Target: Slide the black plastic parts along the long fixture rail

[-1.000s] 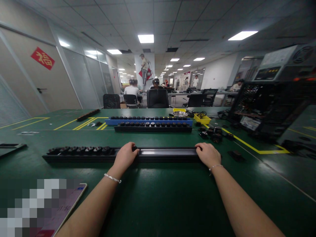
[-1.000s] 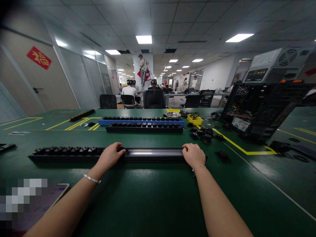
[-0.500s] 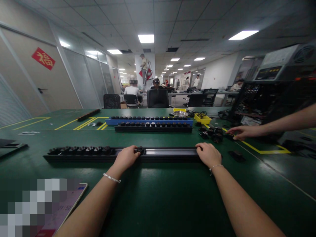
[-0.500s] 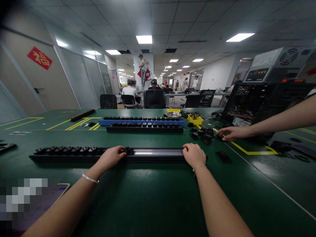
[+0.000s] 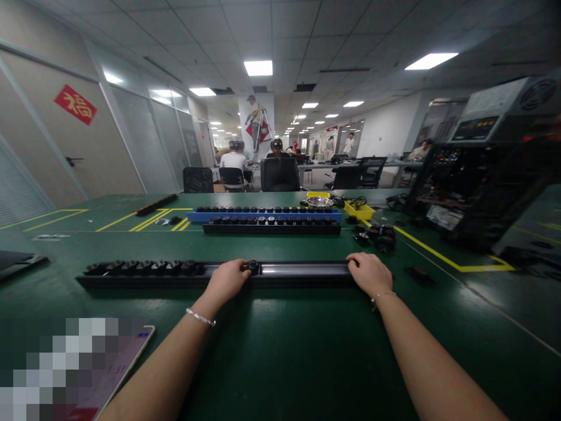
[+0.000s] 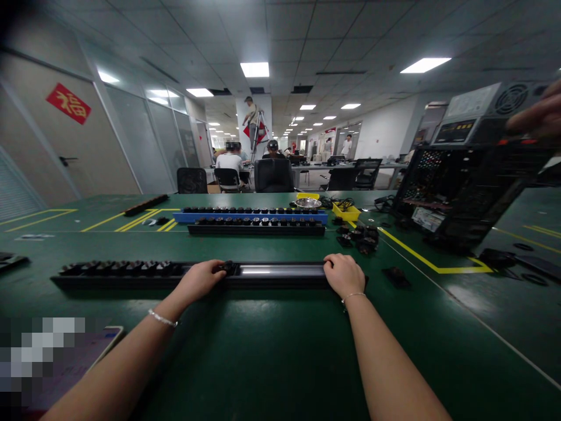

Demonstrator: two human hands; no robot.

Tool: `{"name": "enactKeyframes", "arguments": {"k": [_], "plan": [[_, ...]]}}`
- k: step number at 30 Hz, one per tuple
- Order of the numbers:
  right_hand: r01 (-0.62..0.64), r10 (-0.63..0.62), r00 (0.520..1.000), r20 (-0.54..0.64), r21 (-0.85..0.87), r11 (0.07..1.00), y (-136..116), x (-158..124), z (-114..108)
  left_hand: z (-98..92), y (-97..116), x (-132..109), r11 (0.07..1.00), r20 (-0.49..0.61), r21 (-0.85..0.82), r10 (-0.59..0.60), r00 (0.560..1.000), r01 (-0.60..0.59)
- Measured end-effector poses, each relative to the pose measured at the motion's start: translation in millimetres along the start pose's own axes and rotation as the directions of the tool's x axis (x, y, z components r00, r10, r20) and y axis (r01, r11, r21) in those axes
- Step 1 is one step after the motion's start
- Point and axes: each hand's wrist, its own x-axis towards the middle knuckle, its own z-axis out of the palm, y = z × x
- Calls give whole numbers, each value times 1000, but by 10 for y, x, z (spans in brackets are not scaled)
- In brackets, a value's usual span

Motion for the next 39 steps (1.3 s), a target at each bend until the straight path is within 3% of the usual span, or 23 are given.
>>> {"name": "enactKeyframes", "arguments": {"k": [39], "plan": [[-9,9,1000,16,7,1000,-5,-1,-11,20,75,-11,997,46,-60,52,998,-50]]}}
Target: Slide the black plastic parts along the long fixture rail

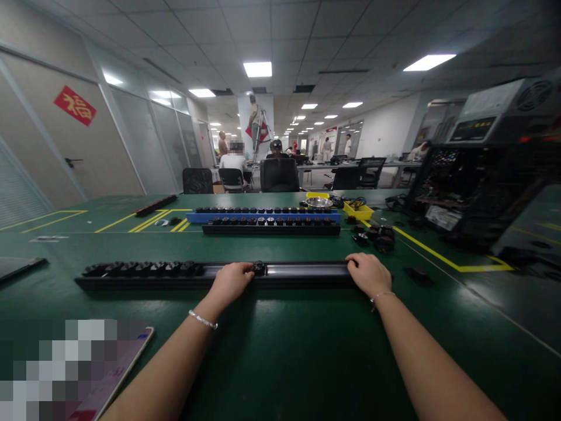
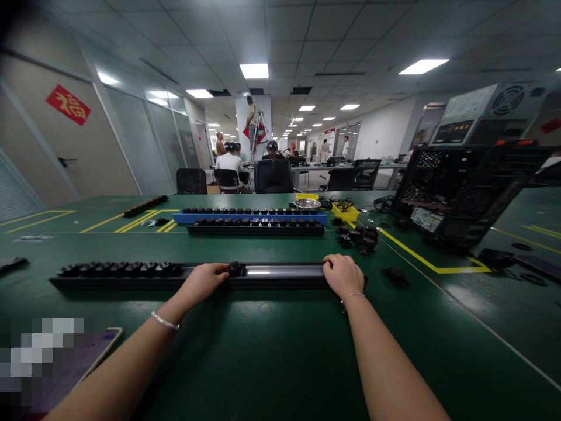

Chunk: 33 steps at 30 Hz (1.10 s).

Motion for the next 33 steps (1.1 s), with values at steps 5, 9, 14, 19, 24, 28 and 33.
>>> {"name": "enactKeyframes", "arguments": {"k": [5,9,14,19,24,28,33], "plan": [[13,-13,1000,-15,-2,1000,1,-2,5,6,7,-2,1000,11,-8,23,1000,-23],[8,-8,1000,-8,-1,1000,2,1,8,28,-1,7,999,7,-20,31,999,-31],[18,-18,1000,-16,-12,1000,13,12,20,46,6,3,999,9,-25,37,999,-37],[18,-18,1000,-23,-8,1000,10,6,18,50,25,-14,998,4,-33,49,999,-49],[5,-5,1000,-12,2,1000,-4,-5,3,44,37,-21,998,6,-19,53,999,-53],[3,-3,1000,-6,-1,1000,-7,-6,-5,39,55,-29,999,30,-21,40,999,-39],[8,-8,1000,-1,-3,1000,0,0,0,53,82,-42,997,38,5,72,997,-73]]}}
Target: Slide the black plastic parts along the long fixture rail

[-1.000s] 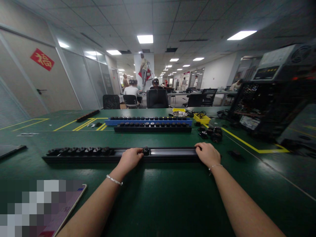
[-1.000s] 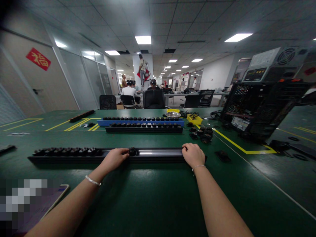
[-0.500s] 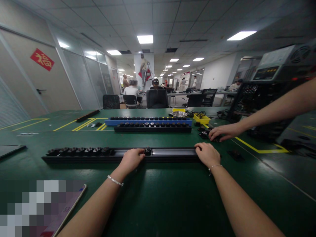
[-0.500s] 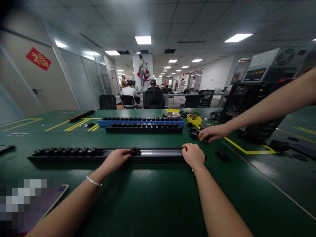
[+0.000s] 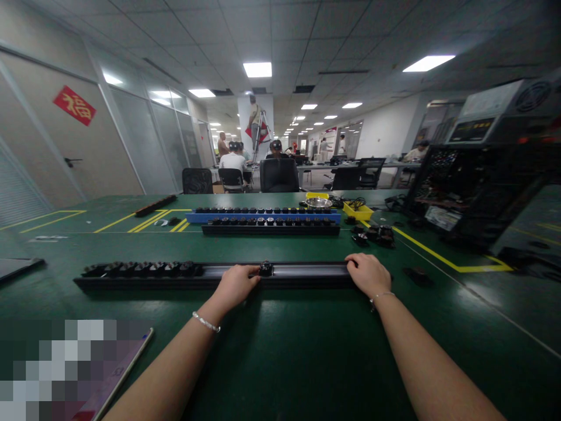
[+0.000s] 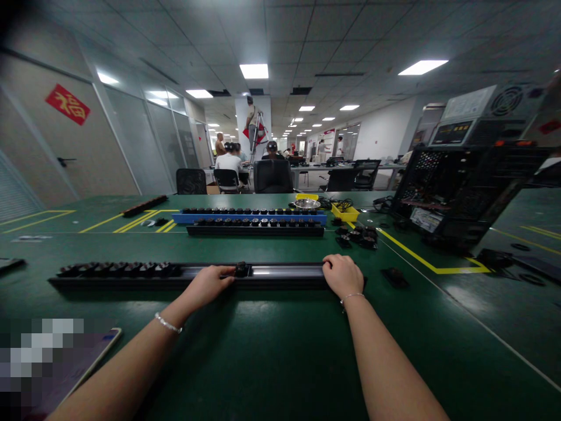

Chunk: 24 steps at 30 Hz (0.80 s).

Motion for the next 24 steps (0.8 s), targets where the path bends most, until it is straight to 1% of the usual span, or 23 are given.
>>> {"name": "enactKeyframes", "arguments": {"k": [8,15,21,24], "plan": [[0,0,1000,-5,4,1000,-4,2,2,17,1,3,1000,0,10,20,1000,-20],[-1,1,1000,2,6,1000,-5,-6,-4,18,0,-9,1000,24,-3,16,1000,-16],[2,-2,1000,-8,-1,1000,-2,-1,1,-3,33,-21,1000,37,16,-25,999,24],[2,-2,1000,-4,-3,1000,-3,0,1,-5,35,-17,999,43,31,-18,999,16]]}}
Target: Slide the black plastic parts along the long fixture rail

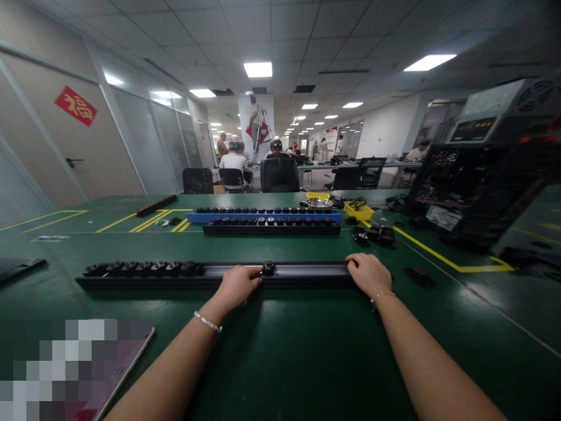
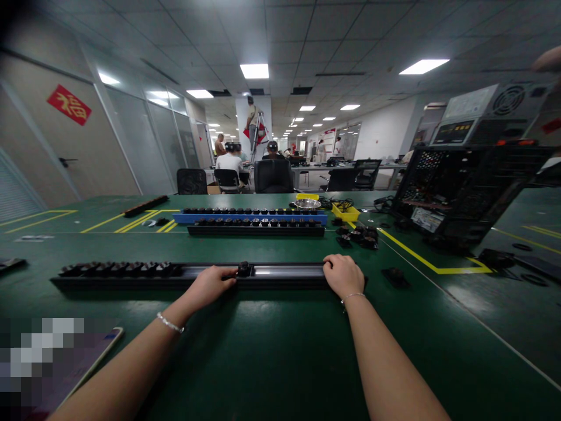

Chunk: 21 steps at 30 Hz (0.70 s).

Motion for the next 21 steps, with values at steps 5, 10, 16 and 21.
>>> {"name": "enactKeyframes", "arguments": {"k": [5,10,16,21], "plan": [[2,-2,1000,-2,5,1000,8,9,15,13,-23,4,999,-12,16,47,999,-47],[4,-4,1000,-5,-3,1000,15,18,30,13,-21,-5,1000,5,14,20,1000,-20],[5,-5,1000,-20,-19,1000,-2,18,-2,22,-22,3,1000,-1,4,26,1000,-26],[29,-27,995,-97,19,999,-195,9,-9,52,-42,12,999,-6,13,37,999,-37]]}}
